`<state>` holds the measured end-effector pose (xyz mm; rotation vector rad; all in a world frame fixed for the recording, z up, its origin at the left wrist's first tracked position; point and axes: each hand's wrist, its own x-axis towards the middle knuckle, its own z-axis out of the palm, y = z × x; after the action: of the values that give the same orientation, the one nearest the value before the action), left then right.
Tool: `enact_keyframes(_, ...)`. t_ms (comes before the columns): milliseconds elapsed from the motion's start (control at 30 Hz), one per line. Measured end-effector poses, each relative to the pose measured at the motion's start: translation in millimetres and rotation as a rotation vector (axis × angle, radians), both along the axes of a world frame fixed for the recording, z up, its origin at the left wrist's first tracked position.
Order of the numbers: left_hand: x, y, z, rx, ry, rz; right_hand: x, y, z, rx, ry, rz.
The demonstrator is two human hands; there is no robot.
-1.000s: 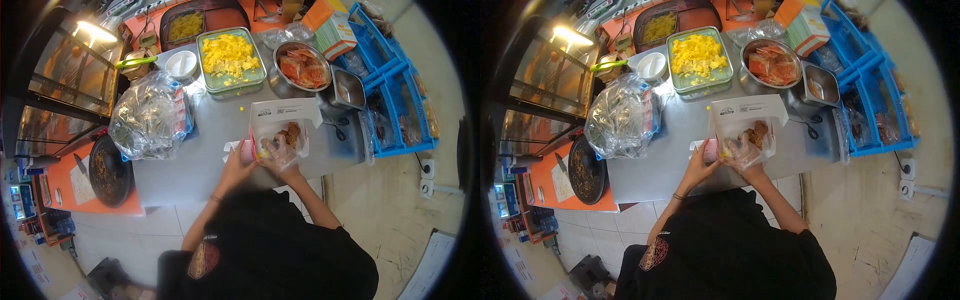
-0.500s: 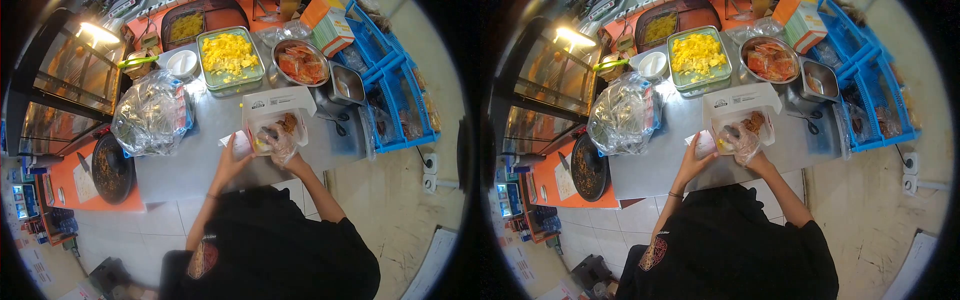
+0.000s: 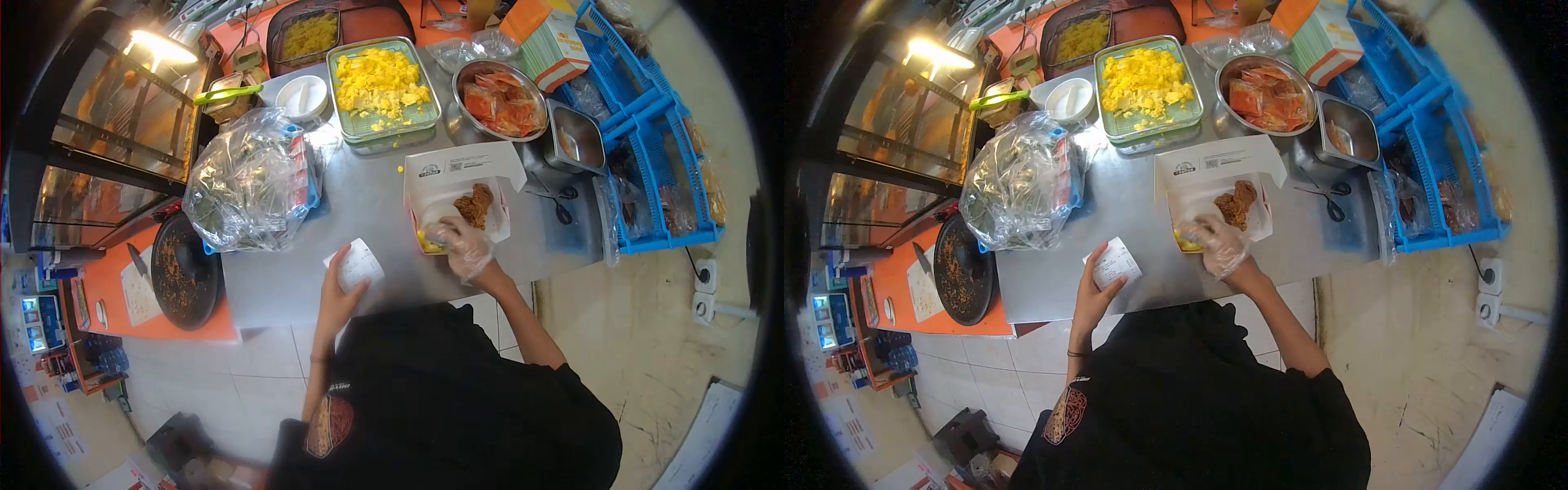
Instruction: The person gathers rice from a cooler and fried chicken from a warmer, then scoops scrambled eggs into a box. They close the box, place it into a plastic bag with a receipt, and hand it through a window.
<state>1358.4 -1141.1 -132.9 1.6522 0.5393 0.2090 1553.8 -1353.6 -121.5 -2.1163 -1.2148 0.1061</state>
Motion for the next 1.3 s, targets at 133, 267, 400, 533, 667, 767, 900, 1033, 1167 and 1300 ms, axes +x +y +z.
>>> enact_keyframes(133,-9,2,2,0.031,0.025,0.031,8,7,-4,-0.012,0.021,-0.051)
enact_keyframes(267,-9,-1,28,-0.143,-0.017,0.117,20,12,-4,-0.029,-0.033,0.104)
enact_keyframes(400,-16,5,52,-0.14,-0.093,0.185,50,13,23,0.008,0.366,0.206)
enact_keyframes(533,-27,15,93,-0.028,-0.209,0.216,103,46,96,0.179,0.896,0.234)
enact_keyframes(667,-39,19,119,0.001,-0.269,0.282,160,132,112,0.273,0.956,0.302)
enact_keyframes(767,-48,17,128,0.029,-0.311,0.334,206,207,71,-0.19,0.279,0.093)
enact_keyframes(900,-57,14,142,0.058,-0.314,0.378,230,241,-33,-0.502,-0.693,0.286)
enact_keyframes(1033,-68,15,144,0.184,-0.292,0.389,206,249,10,-0.819,-0.431,0.293)
enact_keyframes(1167,-79,21,141,0.123,-0.275,0.466,147,238,27,-0.275,-0.634,0.355)
enact_keyframes(1300,-89,30,137,0.155,-0.288,0.526,46,269,38,0.288,-0.05,0.91)
